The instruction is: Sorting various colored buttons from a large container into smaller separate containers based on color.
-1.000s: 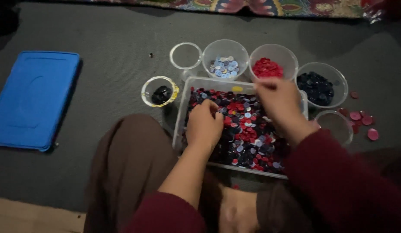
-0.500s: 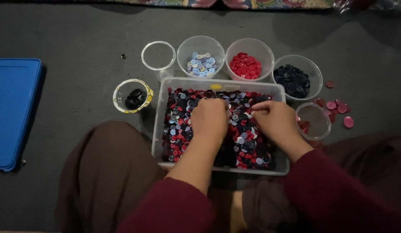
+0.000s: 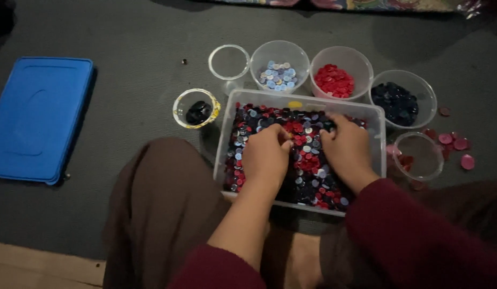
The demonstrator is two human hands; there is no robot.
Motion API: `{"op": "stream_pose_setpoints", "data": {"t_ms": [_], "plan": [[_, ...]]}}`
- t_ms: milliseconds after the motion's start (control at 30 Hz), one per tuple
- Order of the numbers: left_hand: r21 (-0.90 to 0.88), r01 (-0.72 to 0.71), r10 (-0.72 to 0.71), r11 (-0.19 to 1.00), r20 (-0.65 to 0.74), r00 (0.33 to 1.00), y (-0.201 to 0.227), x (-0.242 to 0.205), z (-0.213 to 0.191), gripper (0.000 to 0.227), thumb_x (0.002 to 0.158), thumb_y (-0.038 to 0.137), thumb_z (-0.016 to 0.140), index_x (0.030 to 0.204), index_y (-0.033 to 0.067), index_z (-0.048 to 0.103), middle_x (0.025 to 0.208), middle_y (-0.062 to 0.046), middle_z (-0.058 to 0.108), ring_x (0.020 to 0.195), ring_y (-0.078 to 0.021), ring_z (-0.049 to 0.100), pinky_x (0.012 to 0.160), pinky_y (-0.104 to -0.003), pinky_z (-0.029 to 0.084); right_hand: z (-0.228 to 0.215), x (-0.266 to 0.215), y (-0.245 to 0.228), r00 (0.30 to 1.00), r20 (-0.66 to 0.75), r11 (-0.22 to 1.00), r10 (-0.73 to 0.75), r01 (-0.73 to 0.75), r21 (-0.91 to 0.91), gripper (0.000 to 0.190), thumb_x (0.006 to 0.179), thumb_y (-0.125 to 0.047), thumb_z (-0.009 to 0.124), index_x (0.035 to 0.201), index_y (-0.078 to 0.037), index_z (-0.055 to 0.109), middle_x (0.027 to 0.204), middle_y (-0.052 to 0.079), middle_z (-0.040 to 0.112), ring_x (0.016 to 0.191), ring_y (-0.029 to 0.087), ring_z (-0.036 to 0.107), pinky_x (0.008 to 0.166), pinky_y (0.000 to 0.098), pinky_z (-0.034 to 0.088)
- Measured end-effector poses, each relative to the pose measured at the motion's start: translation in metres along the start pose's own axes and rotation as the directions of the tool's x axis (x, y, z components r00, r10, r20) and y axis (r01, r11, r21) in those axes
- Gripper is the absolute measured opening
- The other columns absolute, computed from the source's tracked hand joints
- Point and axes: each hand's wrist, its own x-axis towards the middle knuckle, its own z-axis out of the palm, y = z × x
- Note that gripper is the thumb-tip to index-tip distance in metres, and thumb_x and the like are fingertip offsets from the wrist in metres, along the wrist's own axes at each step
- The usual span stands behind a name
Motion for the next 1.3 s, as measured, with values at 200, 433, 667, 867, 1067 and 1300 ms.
{"op": "stream_pose_setpoints", "data": {"t_ms": [200,433,667,867,1067,1300], "plan": [[-0.053,0.014,-0.016,0.998,-0.038,0.999,-0.004,-0.007,-0.006,0.01,0.094,0.029,0.071,0.103,0.0255,0.074,0.102,-0.004,0.077,0.113,-0.0345,0.07,0.095,-0.05,0.057,-0.002,-0.006,-0.018,0.9,0.366,0.969,-0.239,0.242,0.039,0.032,0.083,-0.012,0.065,0.107,-0.025,0.082,0.096,0.012,0.079,0.101,0.041,0.072,0.095,0.0503,0.056],[-0.112,0.029,-0.035,0.993,-0.057,0.998,-0.004,-0.014,-0.011,0.01,0.095,0.026,0.071,0.103,0.0236,0.076,0.104,-0.004,0.077,0.115,-0.034,0.069,0.097,-0.051,0.056,-0.005,0.019,-0.015,0.965,0.203,0.983,-0.165,0.179,-0.051,0.025,0.084,-0.023,0.071,0.107,-0.027,0.08,0.092,0.004,0.079,0.098,0.034,0.074,0.088,0.049,0.058],[-0.196,0.093,-0.113,0.976,-0.092,0.989,-0.015,-0.007,-0.016,0.011,0.095,0.026,0.07,0.103,0.0272,0.077,0.107,-0.003,0.078,0.114,-0.0344,0.07,0.095,-0.052,0.057,0.01,0.036,-0.045,0.934,0.218,0.949,-0.284,0.306,-0.075,0.03,0.09,-0.027,0.072,0.119,-0.023,0.078,0.097,0.013,0.076,0.1,0.039,0.071,0.088,0.0512,0.058],[-0.238,0.122,-0.149,0.963,-0.099,0.984,-0.013,-0.007,-0.02,0.012,0.094,0.025,0.07,0.103,0.0267,0.078,0.108,-0.001,0.078,0.114,-0.034,0.071,0.096,-0.052,0.057,0.023,0.042,-0.024,0.968,0.162,0.98,-0.193,0.197,-0.011,0.021,0.096,-0.035,0.068,0.111,-0.027,0.08,0.096,0.006,0.078,0.101,0.034,0.072,0.085,0.0478,0.058],[-0.299,-0.015,-0.063,0.954,-0.251,0.966,-0.02,0.048,0.018,0.008,0.086,0.028,0.076,0.091,0.0233,0.078,0.09,-0.001,0.079,0.105,-0.0311,0.072,0.092,-0.046,0.058,0.008,0.018,-0.023,0.943,0.297,0.712,0.152,-0.313,0.628,0.03,0.095,-0.024,0.065,0.118,-0.006,0.073,0.086,0.01,0.076,0.071,0.011,0.074,0.063,0.0212,0.059],[-0.671,-0.087,-0.148,0.736,-0.285,0.947,0.023,0.083,-0.002,0.038,0.084,0.03,0.074,0.12,0.0156,0.075,0.12,-0.005,0.077,0.121,-0.0288,0.068,0.102,-0.045,0.053,-0.015,0.006,-0.033,0.853,0.462,0.265,0.243,-0.517,0.814,0.023,0.093,-0.014,0.065,0.108,0.003,0.071,0.086,0.003,0.07,0.071,0.006,0.071,0.063,0.0111,0.058]]}}
